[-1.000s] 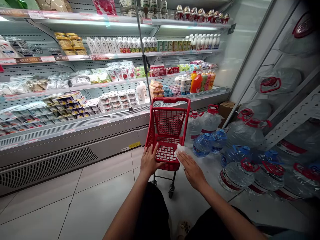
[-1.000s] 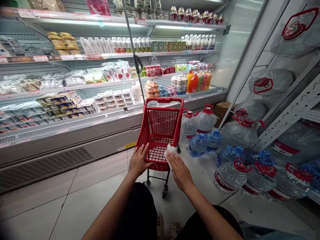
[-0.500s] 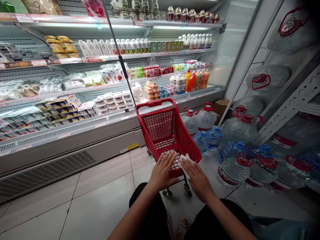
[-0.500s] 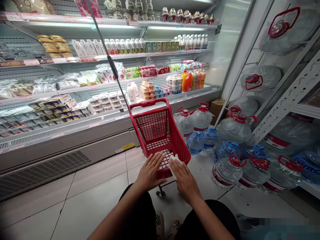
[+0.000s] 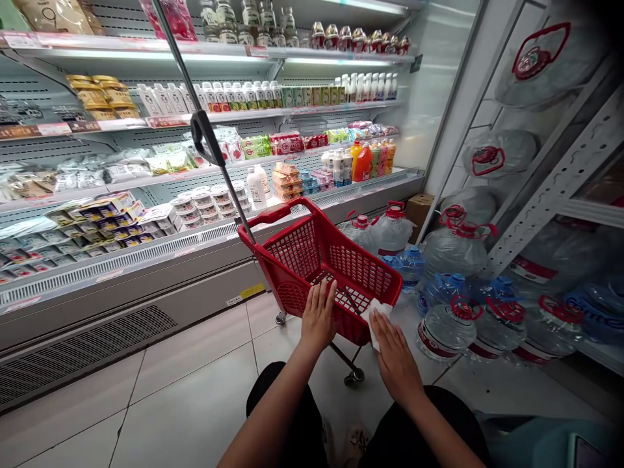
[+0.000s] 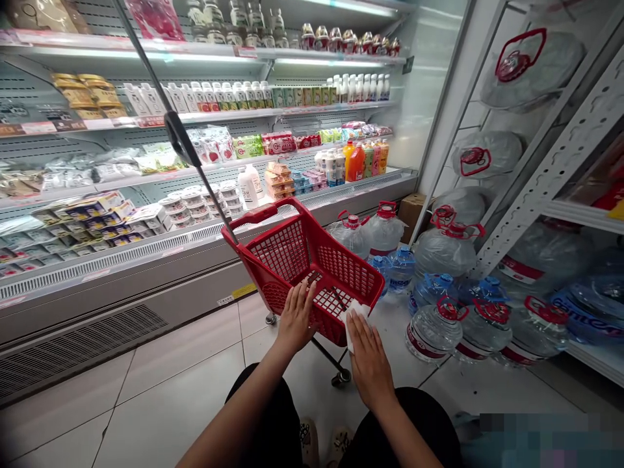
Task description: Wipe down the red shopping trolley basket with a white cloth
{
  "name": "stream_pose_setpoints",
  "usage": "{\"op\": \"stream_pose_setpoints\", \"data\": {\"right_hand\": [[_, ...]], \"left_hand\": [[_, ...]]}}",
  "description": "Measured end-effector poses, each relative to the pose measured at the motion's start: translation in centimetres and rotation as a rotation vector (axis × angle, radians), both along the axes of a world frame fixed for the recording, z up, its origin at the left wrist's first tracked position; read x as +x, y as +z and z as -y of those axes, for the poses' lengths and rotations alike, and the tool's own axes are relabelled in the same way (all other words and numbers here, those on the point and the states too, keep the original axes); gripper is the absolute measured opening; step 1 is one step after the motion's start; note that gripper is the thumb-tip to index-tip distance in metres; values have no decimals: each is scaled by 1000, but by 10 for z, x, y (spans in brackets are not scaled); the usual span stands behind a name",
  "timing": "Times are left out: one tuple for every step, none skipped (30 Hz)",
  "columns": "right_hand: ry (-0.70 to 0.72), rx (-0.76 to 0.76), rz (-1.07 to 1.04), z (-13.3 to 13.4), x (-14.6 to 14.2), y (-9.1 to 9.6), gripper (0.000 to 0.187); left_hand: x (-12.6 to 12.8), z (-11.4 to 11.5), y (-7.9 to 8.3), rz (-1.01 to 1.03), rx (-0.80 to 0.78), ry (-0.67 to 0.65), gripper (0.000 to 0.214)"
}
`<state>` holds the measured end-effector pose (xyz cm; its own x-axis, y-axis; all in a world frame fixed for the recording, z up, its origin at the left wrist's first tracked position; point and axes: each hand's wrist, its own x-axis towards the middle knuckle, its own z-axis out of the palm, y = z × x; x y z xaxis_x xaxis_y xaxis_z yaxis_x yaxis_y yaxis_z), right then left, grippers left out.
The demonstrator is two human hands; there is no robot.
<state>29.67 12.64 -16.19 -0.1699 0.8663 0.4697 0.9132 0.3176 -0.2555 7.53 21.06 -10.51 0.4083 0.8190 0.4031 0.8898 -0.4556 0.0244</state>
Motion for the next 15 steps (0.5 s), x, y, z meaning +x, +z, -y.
{"op": "stream_pose_setpoints", "data": {"right_hand": [[-8, 14, 10, 2, -5, 1, 74], [-17, 28, 20, 2, -9, 3, 75], [-23, 44, 32, 1, -12, 6, 76], [-24, 60, 46, -2, -15, 9, 78], [-19, 75, 61, -4, -16, 12, 79], [-19, 88, 73, -7, -16, 15, 81], [-23, 99, 83, -9, -15, 18, 83], [-27, 108, 91, -11, -13, 20, 84], [-31, 113, 97, -12, -9, 21, 84], [-36, 113, 102, -12, -3, 22, 84], [-42, 108, 107, -12, 3, 21, 83], [-52, 100, 109, -12, 12, 19, 82], [-67, 89, 108, -12, 21, 17, 80], [-92, 77, 100, -13, 30, 14, 79], [-120, 67, 88, -14, 39, 10, 77]], "left_hand": [[8, 4, -2, 17, 4, 13, 122], [16, 7, -4, 32, 9, 21, 122], [22, 10, -5, 46, 14, 26, 122], [28, 14, -5, 60, 20, 28, 121], [33, 17, -6, 72, 25, 29, 120], [37, 21, -6, 79, 29, 27, 119], [39, 23, -5, 78, 29, 16, 117], [39, 25, -4, 68, 24, -9, 115], [36, 26, -1, 47, 15, -49, 112], [31, 25, 3, 20, 7, -96, 109], [23, 23, 8, -7, 3, -138, 104], [12, 20, 14, -26, 6, -158, 99], [-1, 16, 21, -36, 18, -154, 93], [-14, 12, 28, -31, 42, -108, 88], [-28, 7, 35, -16, 73, -39, 83]]}}
